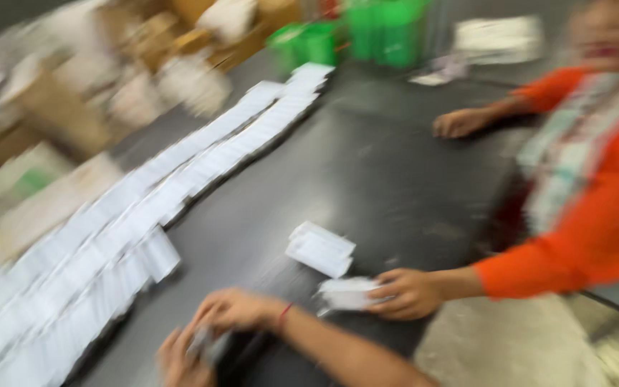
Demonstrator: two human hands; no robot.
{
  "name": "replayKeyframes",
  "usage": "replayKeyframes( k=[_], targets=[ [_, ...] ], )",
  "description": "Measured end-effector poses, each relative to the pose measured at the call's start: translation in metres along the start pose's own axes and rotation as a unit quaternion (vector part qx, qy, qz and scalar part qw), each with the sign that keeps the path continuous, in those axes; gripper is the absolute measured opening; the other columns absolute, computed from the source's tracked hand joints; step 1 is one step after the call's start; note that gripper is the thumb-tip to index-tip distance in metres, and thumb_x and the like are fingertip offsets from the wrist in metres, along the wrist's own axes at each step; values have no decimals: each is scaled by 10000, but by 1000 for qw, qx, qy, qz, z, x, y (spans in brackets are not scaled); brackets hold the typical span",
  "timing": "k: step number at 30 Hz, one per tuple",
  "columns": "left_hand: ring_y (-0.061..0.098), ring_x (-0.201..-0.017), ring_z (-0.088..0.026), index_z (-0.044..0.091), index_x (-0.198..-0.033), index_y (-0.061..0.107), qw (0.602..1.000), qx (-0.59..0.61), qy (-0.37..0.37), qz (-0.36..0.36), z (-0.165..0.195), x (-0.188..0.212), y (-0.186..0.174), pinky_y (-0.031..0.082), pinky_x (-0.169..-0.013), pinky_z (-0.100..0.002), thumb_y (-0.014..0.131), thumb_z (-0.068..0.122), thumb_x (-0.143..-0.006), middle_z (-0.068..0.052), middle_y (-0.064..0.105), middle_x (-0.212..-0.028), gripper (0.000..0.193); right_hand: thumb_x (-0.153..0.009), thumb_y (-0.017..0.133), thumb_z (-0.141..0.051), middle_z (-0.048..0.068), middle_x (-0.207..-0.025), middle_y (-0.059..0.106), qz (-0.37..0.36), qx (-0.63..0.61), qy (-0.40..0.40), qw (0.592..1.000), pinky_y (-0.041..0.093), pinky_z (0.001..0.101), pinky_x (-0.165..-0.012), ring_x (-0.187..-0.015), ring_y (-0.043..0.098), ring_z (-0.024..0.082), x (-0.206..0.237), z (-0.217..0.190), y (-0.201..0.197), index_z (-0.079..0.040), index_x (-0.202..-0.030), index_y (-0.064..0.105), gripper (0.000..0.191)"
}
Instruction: The person wraps individual white plastic components in clear plastic bags at a workbench. They pick up each component, place it into a bag, seal the bag, and set the wrapped item aside. The process is repeated continuously throughout the clip.
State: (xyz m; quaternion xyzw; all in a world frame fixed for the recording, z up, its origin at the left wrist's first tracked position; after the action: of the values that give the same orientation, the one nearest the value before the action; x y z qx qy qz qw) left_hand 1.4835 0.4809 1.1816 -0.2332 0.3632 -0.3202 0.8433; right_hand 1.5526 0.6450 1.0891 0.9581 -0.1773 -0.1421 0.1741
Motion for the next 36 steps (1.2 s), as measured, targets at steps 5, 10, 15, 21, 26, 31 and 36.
replayKeyframes(
  k=[5,10,15,21,26,31,36],
  targets=[
    [737,-970,-299,271,-1297,664,993,41,-96,-48,-20,0,-8,565,-830,-434,512,3,-851,-133,563,-1414,542,-1026,560,-227,38,-1013,646,38,-17,86,995,580,386,-913,-943,663,173,-9,-24,8,-46,-1194,619,254],
    [689,-955,-415,258,-1215,658,999,-7,-44,-3,-39,-15,-53,563,-785,-506,546,26,-898,-99,592,-1345,409,-1059,491,-311,112,-1127,678,2,-7,117,993,561,411,-1020,-1105,694,226,-37,-37,37,-3,-1260,608,386],
    [711,-963,-399,269,-1212,621,999,30,-37,-14,-31,-12,-49,557,-733,-525,570,42,-927,-81,577,-1312,368,-994,622,-161,106,-1169,693,21,86,131,987,575,368,-998,-1096,689,193,-28,-52,51,8,-1210,649,276],
    [674,-953,-442,234,-1240,565,999,21,-40,-6,-24,-6,-17,541,-720,-550,592,44,-890,-112,529,-1351,399,-999,626,-119,110,-1087,725,22,160,82,983,608,364,-938,-1026,710,189,-18,-52,32,-16,-1125,645,164],
    [703,-940,-417,274,-1244,593,1000,5,-26,-10,-9,2,13,571,-760,-530,539,44,-916,-92,544,-1387,404,-1035,597,-112,141,-1067,715,50,207,62,975,608,371,-891,-988,705,199,1,-51,4,-22,-1128,632,134],
    [752,-941,-329,342,-1298,616,999,0,-38,0,7,10,44,621,-796,-452,575,182,-935,-33,617,-1345,399,-1062,557,-92,150,-1178,688,11,183,82,980,583,380,-986,-1070,690,228,22,-60,-34,3,-1189,602,165],
    [744,-1016,-272,361,-1255,624,999,4,-40,-7,21,24,54,586,-846,-429,672,421,-893,-16,625,-1327,370,-1140,547,-97,164,-1253,647,20,147,82,986,544,422,-1017,-1104,654,268,49,-53,-56,15,-1282,573,183]
  ],
)
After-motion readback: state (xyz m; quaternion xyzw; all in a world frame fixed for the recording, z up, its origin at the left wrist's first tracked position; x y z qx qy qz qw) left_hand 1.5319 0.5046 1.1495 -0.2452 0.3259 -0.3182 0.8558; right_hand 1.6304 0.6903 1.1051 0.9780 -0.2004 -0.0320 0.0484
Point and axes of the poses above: each hand's wrist, its own x-axis away from the middle knuckle, its own y-axis out of the palm, z = x × y, the point moved 1 cm from there along -x, towards the middle knuckle
